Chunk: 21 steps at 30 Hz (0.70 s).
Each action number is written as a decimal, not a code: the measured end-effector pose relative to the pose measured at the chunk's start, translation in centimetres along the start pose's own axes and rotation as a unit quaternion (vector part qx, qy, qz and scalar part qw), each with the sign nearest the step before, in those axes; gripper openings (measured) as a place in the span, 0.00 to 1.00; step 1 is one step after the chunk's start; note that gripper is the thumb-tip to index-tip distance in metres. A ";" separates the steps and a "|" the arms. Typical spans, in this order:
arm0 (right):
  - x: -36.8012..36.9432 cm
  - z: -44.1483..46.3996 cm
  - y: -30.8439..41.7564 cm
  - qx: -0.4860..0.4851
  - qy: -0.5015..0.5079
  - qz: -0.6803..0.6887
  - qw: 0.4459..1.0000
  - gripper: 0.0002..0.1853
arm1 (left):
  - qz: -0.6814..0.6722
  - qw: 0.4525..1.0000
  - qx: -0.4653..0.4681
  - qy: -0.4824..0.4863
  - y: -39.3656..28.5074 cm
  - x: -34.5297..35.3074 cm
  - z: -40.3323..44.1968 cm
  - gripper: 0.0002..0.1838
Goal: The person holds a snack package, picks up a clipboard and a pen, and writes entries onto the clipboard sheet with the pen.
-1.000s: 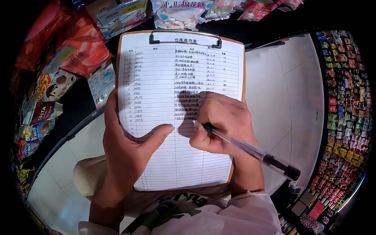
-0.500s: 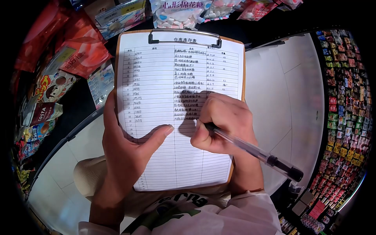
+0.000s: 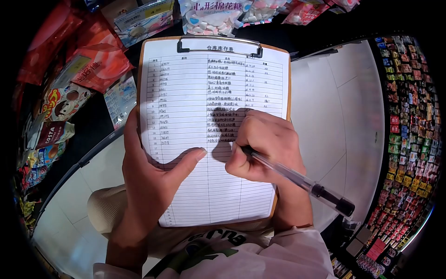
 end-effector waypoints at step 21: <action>0.1 0.0 -0.1 -0.002 -0.004 0.000 1.000 0.11 | 0.006 1.000 0.010 -0.006 0.1 0.1 0.0 0.52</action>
Point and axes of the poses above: each hand's wrist, its own z-axis towards the middle knuckle, its own x-axis out of the palm, y = z × x, the point moved 1 cm from there along z, towards the middle knuckle, and after that the axes turned 11 degrees about y, right-handed, at the moved point
